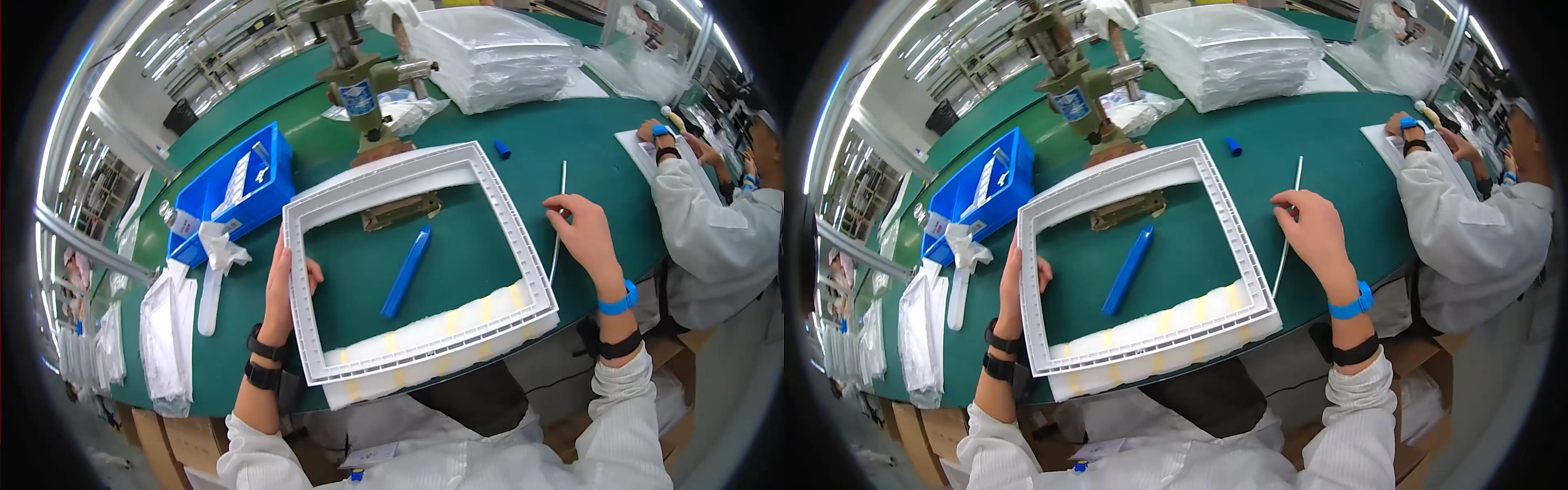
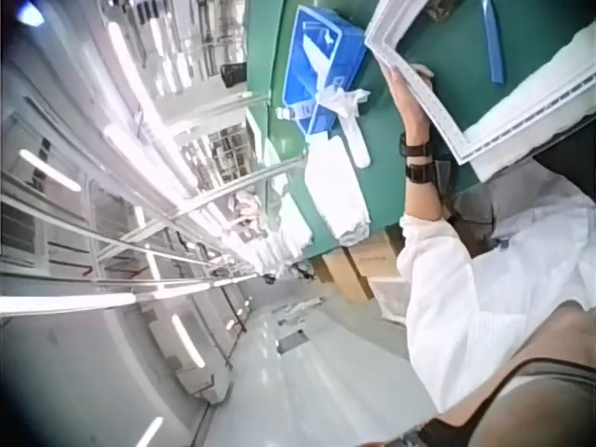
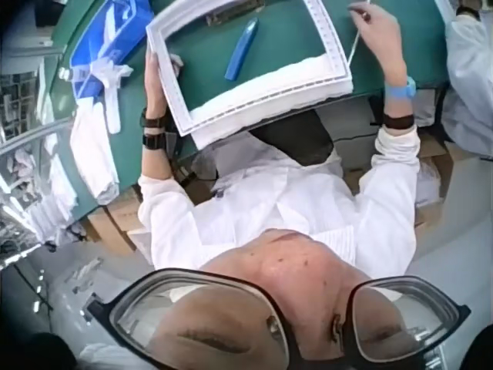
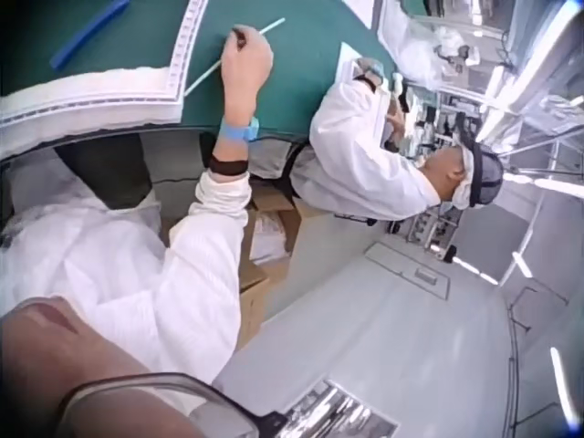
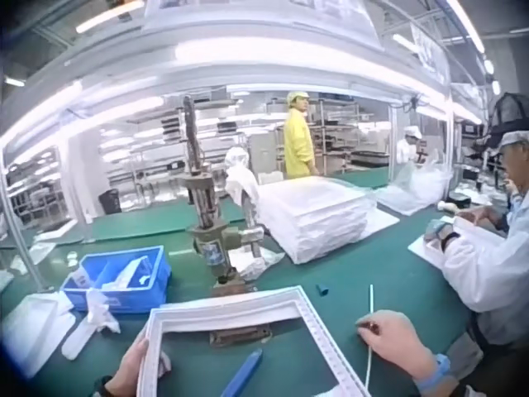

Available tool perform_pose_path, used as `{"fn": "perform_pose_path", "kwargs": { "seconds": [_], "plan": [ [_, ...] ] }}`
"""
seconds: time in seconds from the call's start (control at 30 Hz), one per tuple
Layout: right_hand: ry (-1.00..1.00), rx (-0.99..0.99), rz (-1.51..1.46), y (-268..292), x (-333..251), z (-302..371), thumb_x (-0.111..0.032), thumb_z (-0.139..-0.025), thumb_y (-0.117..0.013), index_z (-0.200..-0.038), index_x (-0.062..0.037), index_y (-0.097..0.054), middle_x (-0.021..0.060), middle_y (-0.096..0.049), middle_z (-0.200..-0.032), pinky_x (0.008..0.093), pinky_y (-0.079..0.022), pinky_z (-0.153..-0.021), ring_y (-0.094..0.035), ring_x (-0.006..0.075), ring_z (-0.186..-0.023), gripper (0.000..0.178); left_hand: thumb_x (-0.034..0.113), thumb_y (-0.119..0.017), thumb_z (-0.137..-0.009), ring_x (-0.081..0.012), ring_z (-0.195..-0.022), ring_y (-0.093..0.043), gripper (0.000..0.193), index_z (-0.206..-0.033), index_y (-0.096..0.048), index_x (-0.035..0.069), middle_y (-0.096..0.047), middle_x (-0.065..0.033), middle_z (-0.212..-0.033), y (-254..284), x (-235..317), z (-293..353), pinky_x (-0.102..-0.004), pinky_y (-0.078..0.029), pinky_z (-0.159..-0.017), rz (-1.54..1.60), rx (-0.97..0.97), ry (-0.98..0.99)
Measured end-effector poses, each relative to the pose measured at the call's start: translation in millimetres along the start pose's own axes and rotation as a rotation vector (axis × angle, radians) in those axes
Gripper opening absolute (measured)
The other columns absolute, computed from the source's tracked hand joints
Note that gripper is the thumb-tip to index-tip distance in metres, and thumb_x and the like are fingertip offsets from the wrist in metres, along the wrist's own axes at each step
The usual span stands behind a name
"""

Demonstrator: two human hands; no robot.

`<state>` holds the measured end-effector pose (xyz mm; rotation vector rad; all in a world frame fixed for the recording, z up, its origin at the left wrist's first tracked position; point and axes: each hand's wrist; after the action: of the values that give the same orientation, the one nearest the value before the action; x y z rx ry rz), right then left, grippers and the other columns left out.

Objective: The recorder is assembling a white plastic frame component by inserting small metal pins or screws using a manual press tool.

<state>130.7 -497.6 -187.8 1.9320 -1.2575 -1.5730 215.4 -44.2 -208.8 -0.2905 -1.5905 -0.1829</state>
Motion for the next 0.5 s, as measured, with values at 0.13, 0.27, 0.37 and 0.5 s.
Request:
{"fn": "perform_pose_path", "kwargs": {
  "seconds": [0.13, 0.27, 0.37, 0.5],
  "plan": [
    [0.12, 0.019, 0.048, -21, 10, 6, -0.009, -0.083, -0.065, -0.093, -0.0052, -0.07, 0.0098, -0.068, -0.092, 0.0354, -0.05, -0.073, -0.062, 0.0271, -0.088, 0.012, 0.043, -0.028, -0.106, -0.0093, -0.058, -0.051, 0.06, -0.157, -0.012, 0.015, -0.063, -0.0126, -0.083, 4, 3, 3, -0.0214, -0.043, -0.054, -0.028, -0.029, -0.011],
    [0.133, 0.061, -0.084, -35, 12, 6, 0.002, -0.083, -0.061, -0.093, -0.0046, -0.067, 0.0113, -0.067, -0.102, 0.0354, -0.051, -0.079, -0.064, 0.0278, -0.098, 0.014, 0.033, -0.034, -0.106, -0.0096, -0.067, -0.056, 0.048, -0.142, -0.044, 0.003, -0.066, -0.0085, -0.089, 34, 2, 4, -0.0219, -0.045, -0.058, -0.139, 0.346, -0.119],
    [0.2, 0.082, -0.036, -29, 36, 10, 0.011, -0.081, -0.05, -0.095, -0.0025, -0.066, 0.014, -0.064, -0.112, 0.0337, -0.05, -0.084, -0.063, 0.0286, -0.105, 0.025, 0.015, -0.043, -0.102, -0.0092, -0.074, -0.058, 0.034, -0.13, -0.054, 0.0, -0.067, -0.0075, -0.094, 61, 25, 6, -0.0219, -0.045, -0.062, -0.214, 0.553, -0.342],
    [0.183, 0.061, -0.047, -29, 44, 10, 0.01, -0.084, -0.049, -0.095, -0.0027, -0.066, 0.0108, -0.064, -0.114, 0.0284, -0.047, -0.074, -0.063, 0.0216, -0.097, 0.024, 0.009, -0.052, -0.096, -0.0092, -0.077, -0.058, 0.026, -0.117, -0.063, 0.0, -0.067, -0.0068, -0.095, 104, 44, 30, -0.0218, -0.044, -0.063, -0.319, 0.679, -0.443]
  ]
}}
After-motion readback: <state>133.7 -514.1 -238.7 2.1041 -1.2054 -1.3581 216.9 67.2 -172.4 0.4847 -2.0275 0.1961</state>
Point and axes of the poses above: each hand's wrist, its own z-axis away from the middle knuckle, its own y-axis out of the back of the hand, x = y × z
